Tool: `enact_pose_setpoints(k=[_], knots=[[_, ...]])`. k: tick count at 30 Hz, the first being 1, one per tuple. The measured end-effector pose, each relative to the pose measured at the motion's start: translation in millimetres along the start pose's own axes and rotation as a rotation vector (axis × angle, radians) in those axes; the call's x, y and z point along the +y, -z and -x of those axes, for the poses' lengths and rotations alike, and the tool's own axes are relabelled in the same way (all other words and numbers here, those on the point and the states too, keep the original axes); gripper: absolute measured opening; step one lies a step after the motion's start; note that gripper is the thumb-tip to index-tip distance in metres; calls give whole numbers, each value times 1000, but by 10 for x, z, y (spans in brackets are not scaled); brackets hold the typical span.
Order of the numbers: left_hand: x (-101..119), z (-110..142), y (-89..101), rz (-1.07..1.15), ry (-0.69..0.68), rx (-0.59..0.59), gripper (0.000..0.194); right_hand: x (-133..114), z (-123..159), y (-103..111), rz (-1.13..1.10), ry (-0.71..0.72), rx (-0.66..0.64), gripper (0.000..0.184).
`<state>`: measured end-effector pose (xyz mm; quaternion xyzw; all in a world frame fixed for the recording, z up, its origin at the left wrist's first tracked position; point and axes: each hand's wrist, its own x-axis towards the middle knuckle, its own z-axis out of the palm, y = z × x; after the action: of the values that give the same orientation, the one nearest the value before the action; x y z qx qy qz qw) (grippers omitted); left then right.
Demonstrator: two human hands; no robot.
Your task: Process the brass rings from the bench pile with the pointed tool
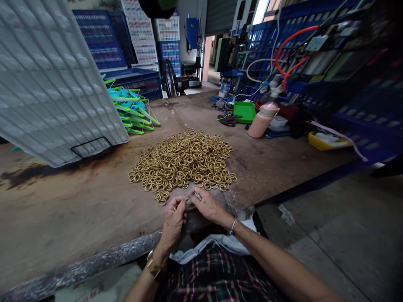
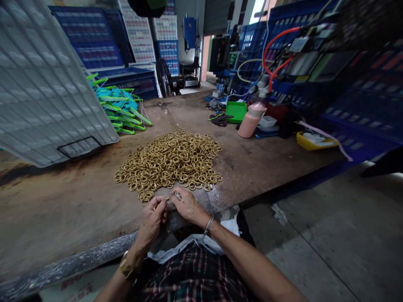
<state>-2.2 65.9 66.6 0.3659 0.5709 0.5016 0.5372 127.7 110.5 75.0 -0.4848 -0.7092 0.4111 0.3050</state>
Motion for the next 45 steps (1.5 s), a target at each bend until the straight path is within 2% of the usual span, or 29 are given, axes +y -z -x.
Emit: enact_pose_setpoints(k=[3,5,11,15,22,26,32,39,43,45], knots=[[7,12,-6,-106,-74,18,27,34,-31,-29,-74,-60,-29,25],[9,19,-7,-120,-66,1,27,73,-42,-51,-83,-62,-22,27],[-20,27,4,14,99,-140,34,91,-54,-75,-4,-49,49,21],[-12,39,2,101,117,-192,34,24,-49,-49,10,-39,34,22],[16,54,-13,194,114,-228,31,6,-57,11,-100,-41,22,19],[-17,50,-9,224,121,-225,30,47,-30,33,115,13,47,21],[-42,39,-4,125,84,-178,34,28,78,52,434,121,-120,12],[-7,34,-1,29,17,-174,38,-82,97,79,614,87,-223,23],[-26,54,13,-11,1,-151,40,-30,76,68,682,37,-251,25],[-11,101,8,10,22,-181,40,30,55,75,727,-10,-239,24]])
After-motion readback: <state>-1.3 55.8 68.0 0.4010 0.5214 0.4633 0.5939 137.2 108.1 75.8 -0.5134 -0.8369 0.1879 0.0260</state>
